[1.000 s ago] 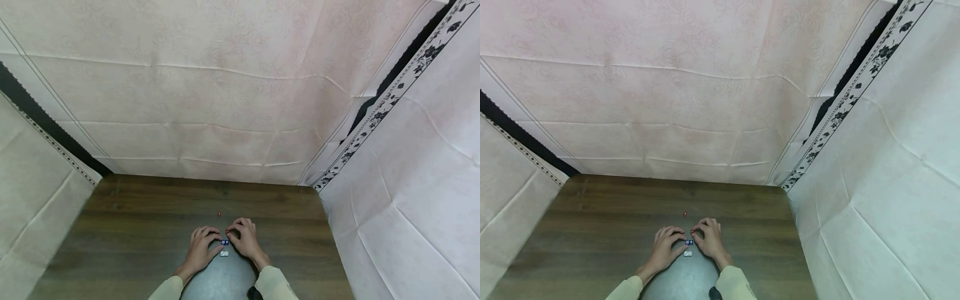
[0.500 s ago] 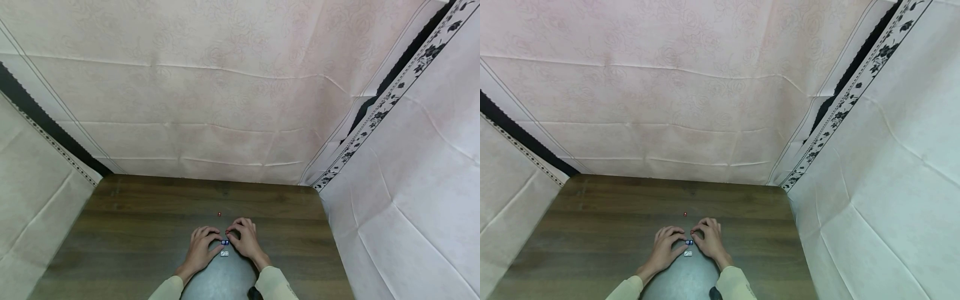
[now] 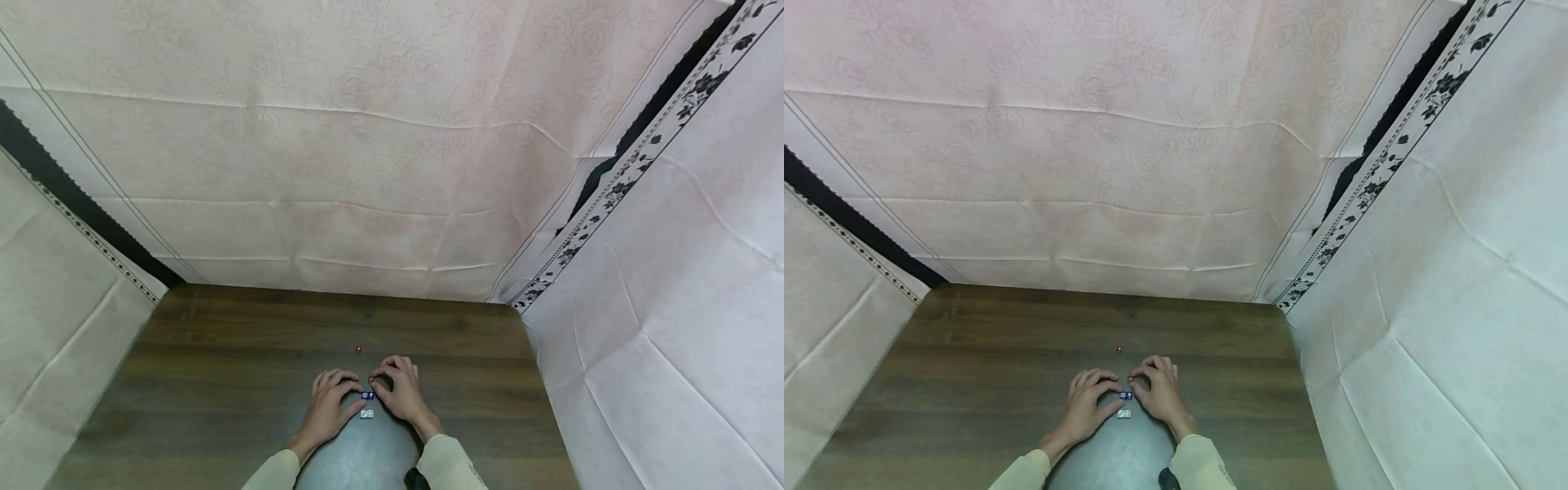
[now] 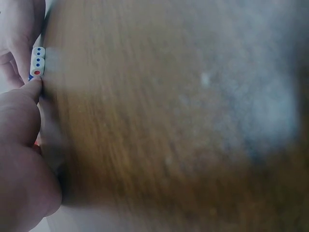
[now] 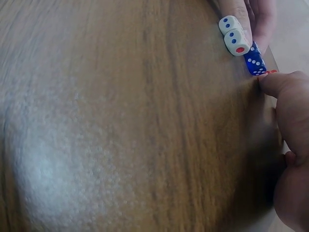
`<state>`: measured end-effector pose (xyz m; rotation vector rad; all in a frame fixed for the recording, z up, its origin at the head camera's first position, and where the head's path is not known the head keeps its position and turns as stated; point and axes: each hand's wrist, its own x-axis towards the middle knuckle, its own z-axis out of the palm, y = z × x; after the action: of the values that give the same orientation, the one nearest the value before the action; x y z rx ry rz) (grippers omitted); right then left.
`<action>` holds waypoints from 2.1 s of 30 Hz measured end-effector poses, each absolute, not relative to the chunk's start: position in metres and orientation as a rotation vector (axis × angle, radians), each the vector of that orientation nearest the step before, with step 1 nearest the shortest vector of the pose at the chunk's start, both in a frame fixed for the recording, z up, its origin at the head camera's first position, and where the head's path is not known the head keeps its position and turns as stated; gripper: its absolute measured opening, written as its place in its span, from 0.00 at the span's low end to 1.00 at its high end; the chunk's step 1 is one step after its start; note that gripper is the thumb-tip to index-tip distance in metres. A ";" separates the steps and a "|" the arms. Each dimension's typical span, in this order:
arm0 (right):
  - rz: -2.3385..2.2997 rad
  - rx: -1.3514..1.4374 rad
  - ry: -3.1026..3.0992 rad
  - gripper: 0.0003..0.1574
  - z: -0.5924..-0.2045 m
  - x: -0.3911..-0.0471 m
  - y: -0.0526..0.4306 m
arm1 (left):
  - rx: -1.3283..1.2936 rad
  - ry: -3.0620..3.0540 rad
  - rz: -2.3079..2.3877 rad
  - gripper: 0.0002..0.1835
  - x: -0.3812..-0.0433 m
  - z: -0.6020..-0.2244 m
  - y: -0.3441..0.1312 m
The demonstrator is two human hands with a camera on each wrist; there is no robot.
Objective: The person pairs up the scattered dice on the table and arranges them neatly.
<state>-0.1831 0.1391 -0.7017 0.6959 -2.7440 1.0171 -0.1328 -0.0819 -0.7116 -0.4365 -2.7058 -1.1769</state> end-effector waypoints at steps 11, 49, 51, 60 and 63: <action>1.037 0.685 -2.755 0.06 -0.700 -0.183 0.141 | -0.434 -2.732 -1.231 0.12 -0.136 -0.708 -0.083; 1.028 0.693 -2.738 0.06 -0.707 -0.181 0.139 | -0.236 -2.717 -1.161 0.12 -0.210 -0.693 -0.092; 1.018 0.689 -2.743 0.06 -0.707 -0.181 0.138 | -0.232 -2.740 -1.150 0.13 -0.213 -0.693 -0.092; 1.021 0.670 -2.747 0.06 -0.709 -0.182 0.140 | -0.284 -2.749 -1.072 0.12 -0.220 -0.694 -0.089; 1.014 0.668 -2.753 0.06 -0.708 -0.182 0.139 | -0.283 -2.767 -1.067 0.10 -0.221 -0.692 -0.089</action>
<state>-0.1820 0.1392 -0.7085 0.6675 -2.7531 1.0135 -0.2215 -0.0891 -0.6922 -0.2832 -2.7672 -1.0674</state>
